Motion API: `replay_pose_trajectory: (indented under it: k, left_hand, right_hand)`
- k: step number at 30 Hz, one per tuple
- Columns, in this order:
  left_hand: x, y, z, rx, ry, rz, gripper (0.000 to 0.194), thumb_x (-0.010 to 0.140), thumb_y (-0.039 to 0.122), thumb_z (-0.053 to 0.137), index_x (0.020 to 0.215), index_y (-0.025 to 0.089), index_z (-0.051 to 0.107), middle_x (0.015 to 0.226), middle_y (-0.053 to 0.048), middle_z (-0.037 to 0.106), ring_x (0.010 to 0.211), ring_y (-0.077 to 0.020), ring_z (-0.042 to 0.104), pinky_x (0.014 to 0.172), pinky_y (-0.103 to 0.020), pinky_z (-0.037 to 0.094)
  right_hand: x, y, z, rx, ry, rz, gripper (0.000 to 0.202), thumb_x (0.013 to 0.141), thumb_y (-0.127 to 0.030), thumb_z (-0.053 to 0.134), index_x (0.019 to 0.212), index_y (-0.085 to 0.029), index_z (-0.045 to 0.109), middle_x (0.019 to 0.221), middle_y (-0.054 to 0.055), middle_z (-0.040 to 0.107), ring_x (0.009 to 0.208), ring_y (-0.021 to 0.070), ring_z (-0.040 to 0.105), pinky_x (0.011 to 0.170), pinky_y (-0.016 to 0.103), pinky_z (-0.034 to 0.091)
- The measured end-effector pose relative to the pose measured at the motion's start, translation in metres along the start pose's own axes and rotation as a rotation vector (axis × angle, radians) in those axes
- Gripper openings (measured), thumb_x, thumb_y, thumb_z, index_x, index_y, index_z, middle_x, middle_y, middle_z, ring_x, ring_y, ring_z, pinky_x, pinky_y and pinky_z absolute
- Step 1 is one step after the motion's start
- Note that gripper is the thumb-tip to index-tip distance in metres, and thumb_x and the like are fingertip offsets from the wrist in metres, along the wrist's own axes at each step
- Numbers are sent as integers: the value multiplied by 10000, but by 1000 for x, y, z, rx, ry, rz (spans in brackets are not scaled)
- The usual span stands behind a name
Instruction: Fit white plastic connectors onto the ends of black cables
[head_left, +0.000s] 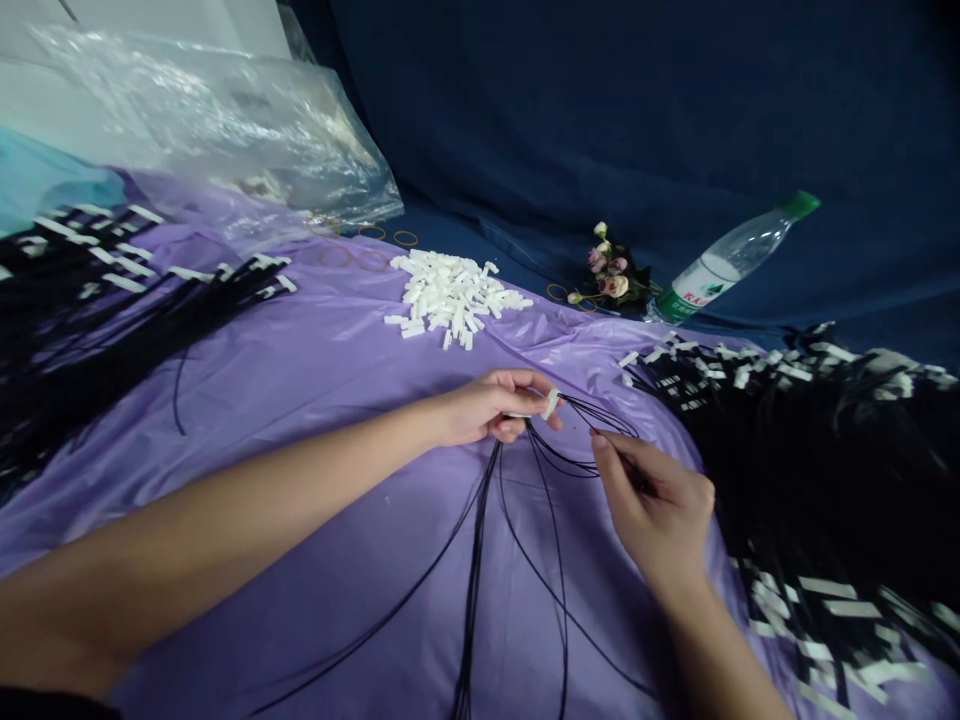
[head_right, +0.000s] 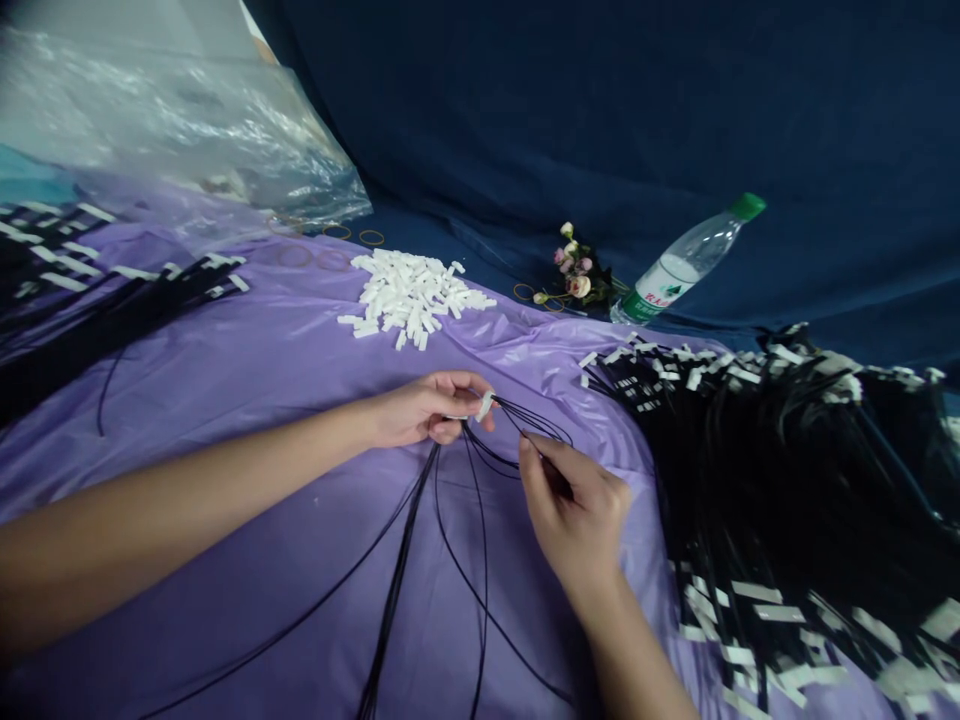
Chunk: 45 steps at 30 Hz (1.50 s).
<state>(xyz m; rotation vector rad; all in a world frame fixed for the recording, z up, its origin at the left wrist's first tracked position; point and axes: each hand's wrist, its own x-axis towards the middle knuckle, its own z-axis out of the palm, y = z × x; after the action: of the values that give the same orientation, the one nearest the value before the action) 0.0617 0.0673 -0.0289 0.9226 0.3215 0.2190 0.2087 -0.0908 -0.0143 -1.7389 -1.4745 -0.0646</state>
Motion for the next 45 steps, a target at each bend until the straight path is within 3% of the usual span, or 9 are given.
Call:
replay_pose_trajectory:
  k: [18, 32, 38, 45]
  left_hand:
    - [0, -2, -1, 46, -40, -1, 167, 787, 219, 658, 918, 183, 561, 814, -59, 699, 414, -17, 334, 430, -189, 197]
    - [0, -3, 5, 101, 40, 15, 132, 811, 212, 640, 922, 189, 572, 814, -51, 690, 418, -11, 319, 443, -212, 177]
    - [0, -5, 7, 152, 38, 17, 139, 800, 224, 665, 896, 181, 575, 777, -28, 677, 436, -18, 324, 446, -223, 198]
    - [-1, -4, 9, 180, 51, 19, 148, 790, 227, 675, 878, 161, 576, 766, -19, 657, 447, -16, 338, 448, -216, 212]
  right_hand:
    - [1, -3, 2, -16, -43, 2, 163, 844, -266, 600, 816, -156, 718, 589, -6, 652, 441, 85, 510, 462, 205, 411]
    - [2, -7, 2, 31, -107, 99, 210, 851, -298, 587, 789, -156, 729, 570, -8, 631, 451, 90, 484, 460, 207, 378]
    - [3, -5, 3, 102, -99, 267, 268, 847, -366, 590, 835, -142, 736, 633, 17, 667, 563, 130, 580, 507, 214, 411]
    - [3, -6, 9, 67, -85, 220, 257, 856, -348, 577, 819, -148, 733, 678, 22, 689, 594, 136, 607, 521, 213, 417]
